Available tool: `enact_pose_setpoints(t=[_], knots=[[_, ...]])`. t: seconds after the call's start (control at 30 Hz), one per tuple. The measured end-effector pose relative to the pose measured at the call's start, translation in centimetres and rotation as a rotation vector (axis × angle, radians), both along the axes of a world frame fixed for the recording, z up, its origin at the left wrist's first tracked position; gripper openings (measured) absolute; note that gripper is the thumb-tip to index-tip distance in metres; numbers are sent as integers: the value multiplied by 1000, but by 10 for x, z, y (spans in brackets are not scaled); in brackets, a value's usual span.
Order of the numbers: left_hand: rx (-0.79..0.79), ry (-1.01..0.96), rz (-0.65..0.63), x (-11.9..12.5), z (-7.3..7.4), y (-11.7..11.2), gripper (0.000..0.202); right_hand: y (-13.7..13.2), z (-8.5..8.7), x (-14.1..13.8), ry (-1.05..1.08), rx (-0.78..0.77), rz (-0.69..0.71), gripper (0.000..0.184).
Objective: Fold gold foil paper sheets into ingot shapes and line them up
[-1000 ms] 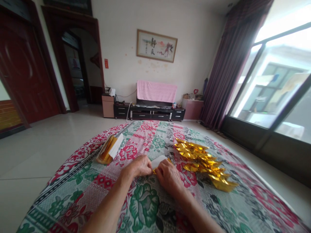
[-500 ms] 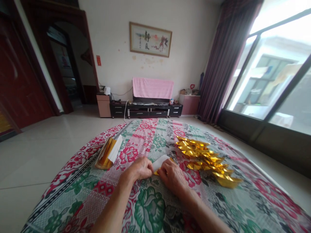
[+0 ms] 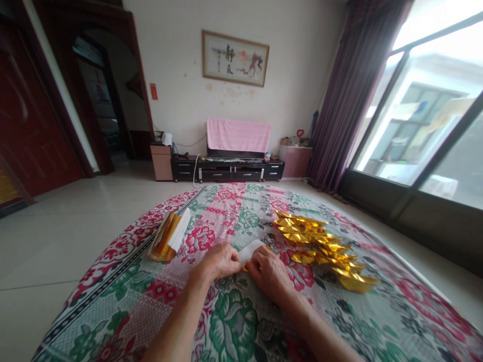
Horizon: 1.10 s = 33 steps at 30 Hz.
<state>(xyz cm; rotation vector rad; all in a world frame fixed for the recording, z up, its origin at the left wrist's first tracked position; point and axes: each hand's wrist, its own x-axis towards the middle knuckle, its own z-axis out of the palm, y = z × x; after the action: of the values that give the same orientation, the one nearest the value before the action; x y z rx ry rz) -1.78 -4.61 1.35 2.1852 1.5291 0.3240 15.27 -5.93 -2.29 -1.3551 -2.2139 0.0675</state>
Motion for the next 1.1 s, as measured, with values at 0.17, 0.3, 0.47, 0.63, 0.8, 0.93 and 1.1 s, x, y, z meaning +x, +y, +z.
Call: enact_pose_setpoints(t=[0.17, 0.3, 0.47, 0.63, 0.8, 0.93, 1.1], knots=[[2, 70, 43, 6, 0, 1, 17, -3, 5, 7, 62, -29, 127, 25], [18, 90, 70, 8, -1, 1, 15, -4, 5, 9, 106, -35, 142, 22], [21, 92, 103, 9, -2, 1, 15, -2, 3, 4, 111, -39, 78, 24], [25, 84, 104, 9, -2, 1, 15, -1, -1, 5, 115, -39, 62, 23], [1, 101, 120, 8, -5, 3, 16, -3, 0, 7, 121, -48, 80, 21], [-2, 104, 122, 8, -6, 4, 17, -3, 0, 7, 125, -50, 86, 20], [6, 111, 116, 9, -4, 3, 18, -1, -2, 7, 129, -38, 94, 20]])
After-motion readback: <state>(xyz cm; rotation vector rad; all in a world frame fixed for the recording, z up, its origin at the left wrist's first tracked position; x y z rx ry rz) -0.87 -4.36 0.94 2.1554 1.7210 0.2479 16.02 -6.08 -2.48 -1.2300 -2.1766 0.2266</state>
